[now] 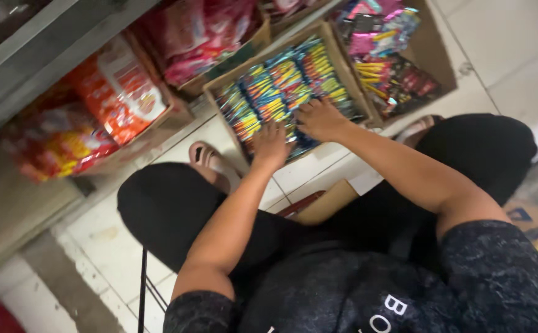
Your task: The person organizes small sachets of liquid detergent and fabric softener by hand inside cardboard boxes on a grocery store shelf.
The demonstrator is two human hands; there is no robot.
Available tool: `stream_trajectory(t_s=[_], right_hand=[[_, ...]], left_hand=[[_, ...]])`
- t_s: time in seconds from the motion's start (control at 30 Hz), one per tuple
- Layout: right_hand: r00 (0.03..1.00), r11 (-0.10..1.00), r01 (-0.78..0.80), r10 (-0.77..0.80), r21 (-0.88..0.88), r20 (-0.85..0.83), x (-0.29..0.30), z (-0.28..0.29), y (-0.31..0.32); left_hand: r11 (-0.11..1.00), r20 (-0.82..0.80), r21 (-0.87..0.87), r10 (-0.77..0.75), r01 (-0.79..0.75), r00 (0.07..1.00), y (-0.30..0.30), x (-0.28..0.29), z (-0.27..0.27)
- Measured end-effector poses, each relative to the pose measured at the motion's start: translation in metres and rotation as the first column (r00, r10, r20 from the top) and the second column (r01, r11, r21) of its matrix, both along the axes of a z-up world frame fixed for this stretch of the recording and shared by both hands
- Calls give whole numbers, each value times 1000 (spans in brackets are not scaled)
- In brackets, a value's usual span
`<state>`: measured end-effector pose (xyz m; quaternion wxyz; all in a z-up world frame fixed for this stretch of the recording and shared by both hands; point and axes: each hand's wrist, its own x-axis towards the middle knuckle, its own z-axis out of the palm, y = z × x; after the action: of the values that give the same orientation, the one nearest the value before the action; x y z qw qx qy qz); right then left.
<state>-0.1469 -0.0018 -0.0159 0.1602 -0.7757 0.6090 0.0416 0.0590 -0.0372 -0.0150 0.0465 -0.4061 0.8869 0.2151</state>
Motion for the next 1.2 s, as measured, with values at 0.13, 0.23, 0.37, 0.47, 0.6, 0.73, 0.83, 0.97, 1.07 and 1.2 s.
stream_trajectory(t_s=[0.13,0.23,0.37,0.47,0.6,0.73,0.83,0.97,1.07,1.2], right_hand=[[998,998,-21,17,-67,-55,-10,-1,11],[993,997,-50,44,-55,-109,-3,2,17],[990,996,-75,68,-55,-122,-2,8,18],[990,996,-79,73,-46,-120,-8,-4,16],[997,997,81,-81,0,5,-21,-29,-1],[976,975,210,-214,78,47,-16,-26,-22],[988,986,152,-154,-75,-19,-6,-11,-35],[983,962,55,-98,-266,-154,6,3,-54],[977,951,28,-92,-309,-194,13,11,-67],[975,991,134,-129,13,-181,17,24,-72]], left_hand=[[1000,15,1,-31,31,999,0,-1,5],[998,-18,-52,-28,27,999,2,-4,-4],[995,-80,-91,-45,38,996,8,-8,-8],[996,85,86,-42,34,995,16,-10,-2],[996,-18,-94,-14,12,1000,14,-9,-6],[991,-22,-129,-18,15,1000,8,-8,-14],[999,42,-38,1,0,999,-2,-11,-16],[1000,33,-15,17,-16,999,-3,-11,-19],[999,40,-41,11,-9,999,-2,-10,-21],[1000,60,-11,21,-21,998,-5,-8,-19]])
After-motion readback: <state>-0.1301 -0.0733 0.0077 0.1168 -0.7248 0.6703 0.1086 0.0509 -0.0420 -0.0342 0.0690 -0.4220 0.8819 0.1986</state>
